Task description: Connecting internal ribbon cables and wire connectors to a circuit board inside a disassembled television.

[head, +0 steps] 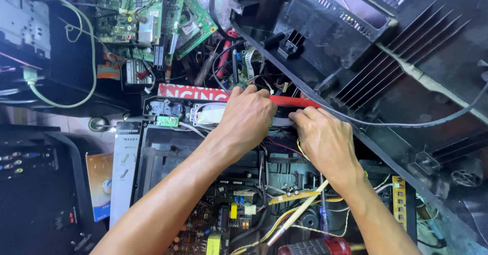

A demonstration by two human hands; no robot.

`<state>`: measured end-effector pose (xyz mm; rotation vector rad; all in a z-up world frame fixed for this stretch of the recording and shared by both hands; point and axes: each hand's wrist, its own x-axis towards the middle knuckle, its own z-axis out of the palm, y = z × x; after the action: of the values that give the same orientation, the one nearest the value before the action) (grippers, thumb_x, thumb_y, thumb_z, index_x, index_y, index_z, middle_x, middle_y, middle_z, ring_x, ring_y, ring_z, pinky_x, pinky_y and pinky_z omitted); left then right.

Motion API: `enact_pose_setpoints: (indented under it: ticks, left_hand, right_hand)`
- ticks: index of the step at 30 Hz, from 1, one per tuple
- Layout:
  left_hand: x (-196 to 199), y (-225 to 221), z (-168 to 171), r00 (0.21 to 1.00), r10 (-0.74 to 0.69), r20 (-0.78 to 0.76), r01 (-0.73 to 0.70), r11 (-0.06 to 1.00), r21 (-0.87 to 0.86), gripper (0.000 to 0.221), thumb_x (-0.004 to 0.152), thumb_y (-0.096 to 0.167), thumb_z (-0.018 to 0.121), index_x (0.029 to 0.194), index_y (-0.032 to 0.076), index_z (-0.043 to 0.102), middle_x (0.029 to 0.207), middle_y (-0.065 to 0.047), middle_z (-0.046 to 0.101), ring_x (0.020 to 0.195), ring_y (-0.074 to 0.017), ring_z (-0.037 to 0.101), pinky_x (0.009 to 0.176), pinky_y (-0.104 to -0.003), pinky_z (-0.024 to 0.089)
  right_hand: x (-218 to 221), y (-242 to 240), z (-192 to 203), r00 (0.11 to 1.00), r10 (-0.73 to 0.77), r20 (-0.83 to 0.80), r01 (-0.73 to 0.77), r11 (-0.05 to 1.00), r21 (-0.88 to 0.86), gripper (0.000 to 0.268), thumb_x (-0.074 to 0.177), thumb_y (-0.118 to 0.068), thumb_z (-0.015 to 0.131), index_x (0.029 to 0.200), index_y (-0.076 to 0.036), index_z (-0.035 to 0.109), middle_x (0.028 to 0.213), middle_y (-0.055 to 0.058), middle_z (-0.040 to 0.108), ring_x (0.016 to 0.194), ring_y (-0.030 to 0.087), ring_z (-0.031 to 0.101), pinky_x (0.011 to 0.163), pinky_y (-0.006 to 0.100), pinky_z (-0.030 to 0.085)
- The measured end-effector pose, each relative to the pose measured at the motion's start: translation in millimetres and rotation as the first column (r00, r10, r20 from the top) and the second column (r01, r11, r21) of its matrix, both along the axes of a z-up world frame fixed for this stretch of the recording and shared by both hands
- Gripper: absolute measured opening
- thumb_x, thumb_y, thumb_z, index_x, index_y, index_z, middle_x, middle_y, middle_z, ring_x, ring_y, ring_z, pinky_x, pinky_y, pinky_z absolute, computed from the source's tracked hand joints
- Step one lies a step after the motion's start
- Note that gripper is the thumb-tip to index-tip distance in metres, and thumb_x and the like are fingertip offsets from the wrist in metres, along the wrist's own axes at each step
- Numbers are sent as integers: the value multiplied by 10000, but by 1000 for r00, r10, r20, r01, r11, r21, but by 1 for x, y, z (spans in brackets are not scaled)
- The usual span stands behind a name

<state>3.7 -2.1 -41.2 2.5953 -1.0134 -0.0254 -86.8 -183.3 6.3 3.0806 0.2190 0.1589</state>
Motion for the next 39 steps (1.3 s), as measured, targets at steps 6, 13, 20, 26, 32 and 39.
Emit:
enact_pose_setpoints:
  ticks: [6, 13, 20, 26, 32, 39]
  left_hand:
    - [5, 6, 4, 998, 32, -56, -30, 999, 34, 202, 736, 213, 763, 928, 172, 722, 873, -3, 644, 903, -269, 570, 691, -408, 391]
    - [-4, 10, 27, 998, 66, 3, -66, 995, 76, 187, 743, 192, 726, 911, 114, 755, 979, -79, 601, 932, -304, 563, 731, -412, 439]
    - [-3, 9, 42, 997, 75, -17, -73, 989, 128, 227, 748, 233, 752, 946, 123, 743, 958, -85, 631, 949, -302, 581, 757, -426, 452]
    - [0, 8, 42, 998, 55, -20, -50, 978, 201, 194, 841, 290, 728, 961, 145, 683, 974, -92, 647, 946, -332, 567, 782, -465, 457]
    - [3, 7, 59, 995, 33, -96, -18, 987, 159, 238, 883, 301, 714, 1024, 116, 666, 1006, -126, 642, 946, -347, 575, 780, -482, 450]
    - [-1, -11, 51, 995, -86, -42, 91, 984, 154, 109, 827, 191, 615, 899, 142, 679, 961, -101, 565, 913, -328, 518, 759, -453, 407]
  right_hand:
    - [-3, 3, 2, 1000, 23, 16, -23, 999, -45, 172, 995, -284, 519, 1030, -352, 674, 849, -123, 590, 909, 121, 661, 603, 329, 600]
    - [-5, 2, 1, 997, 55, 52, -53, 998, -40, 200, 969, -243, 539, 1065, -329, 692, 837, -101, 625, 879, 135, 667, 559, 336, 597]
    - [-5, 2, 5, 995, 40, 94, -38, 999, -25, 186, 973, -285, 534, 1088, -340, 669, 861, -113, 614, 908, 119, 657, 569, 304, 593]
    - [-2, 11, 40, 981, 67, 184, -109, 967, 230, 148, 953, -264, 747, 939, -123, 706, 828, 6, 658, 732, 204, 642, 571, 351, 529]
    - [-2, 3, 31, 989, 144, 17, -143, 960, 239, 227, 954, -355, 705, 790, -201, 677, 727, -15, 560, 637, 204, 599, 470, 390, 465]
    - [-7, -9, 16, 983, 144, -116, -123, 977, 175, 308, 955, -444, 656, 1081, -179, 751, 830, -24, 591, 739, 175, 634, 433, 374, 527]
